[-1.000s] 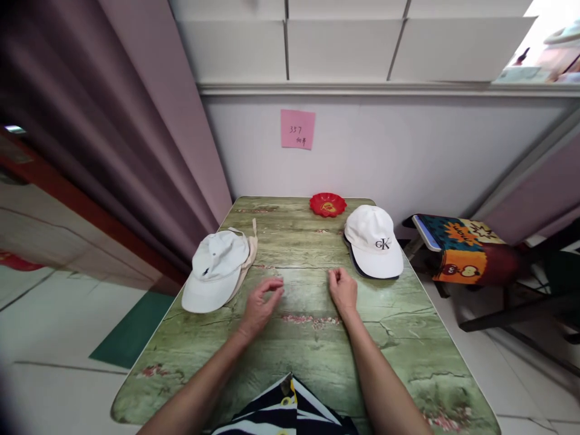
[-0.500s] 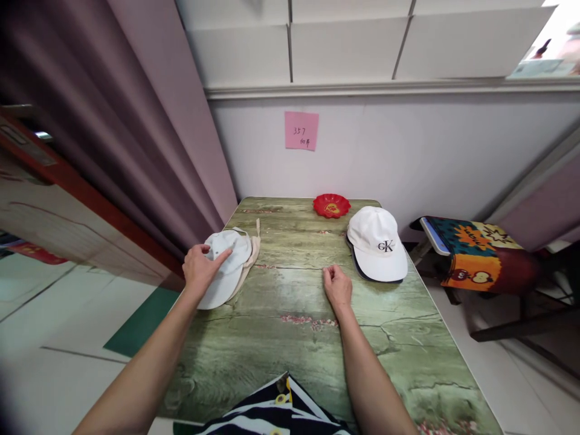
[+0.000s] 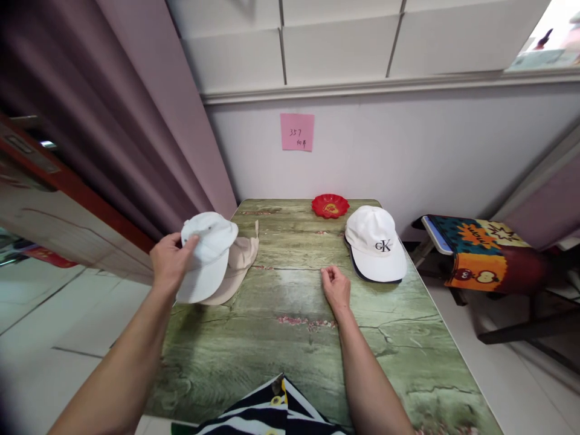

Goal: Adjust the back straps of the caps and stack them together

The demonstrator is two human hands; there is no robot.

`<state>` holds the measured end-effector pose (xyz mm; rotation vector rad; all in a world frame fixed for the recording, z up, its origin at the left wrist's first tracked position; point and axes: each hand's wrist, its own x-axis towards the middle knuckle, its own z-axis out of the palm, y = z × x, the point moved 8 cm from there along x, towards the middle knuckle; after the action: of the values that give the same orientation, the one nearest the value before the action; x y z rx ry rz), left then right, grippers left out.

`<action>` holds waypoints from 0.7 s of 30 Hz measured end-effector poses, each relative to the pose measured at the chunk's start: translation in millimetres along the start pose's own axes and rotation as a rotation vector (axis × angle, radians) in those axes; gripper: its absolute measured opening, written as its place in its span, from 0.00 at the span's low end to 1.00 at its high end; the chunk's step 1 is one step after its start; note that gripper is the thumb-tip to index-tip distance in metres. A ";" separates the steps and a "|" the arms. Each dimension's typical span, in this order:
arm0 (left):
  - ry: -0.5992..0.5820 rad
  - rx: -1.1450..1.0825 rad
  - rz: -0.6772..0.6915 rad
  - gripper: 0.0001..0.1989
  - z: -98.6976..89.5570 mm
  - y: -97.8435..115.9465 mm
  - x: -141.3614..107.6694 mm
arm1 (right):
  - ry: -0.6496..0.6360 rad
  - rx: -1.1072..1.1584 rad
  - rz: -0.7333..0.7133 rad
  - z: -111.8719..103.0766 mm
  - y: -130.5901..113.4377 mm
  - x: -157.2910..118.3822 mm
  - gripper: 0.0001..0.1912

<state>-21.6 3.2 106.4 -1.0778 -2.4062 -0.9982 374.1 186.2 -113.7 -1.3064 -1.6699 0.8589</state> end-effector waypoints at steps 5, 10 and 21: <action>0.030 -0.251 0.147 0.14 -24.6 66.8 -16.9 | -0.146 0.604 0.190 18.7 0.4 -6.2 0.22; -0.149 -0.482 0.119 0.13 24.5 98.9 -60.8 | -0.549 1.115 0.332 49.5 -32.2 -30.0 0.28; -0.585 -0.505 0.433 0.16 103.5 163.8 -165.9 | -0.600 1.350 0.560 76.3 -32.5 -50.5 0.17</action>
<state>210.3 66.9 21.5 -2.2221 -2.1755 -1.2917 297.7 127.8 -127.1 -0.4937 -0.6272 2.3100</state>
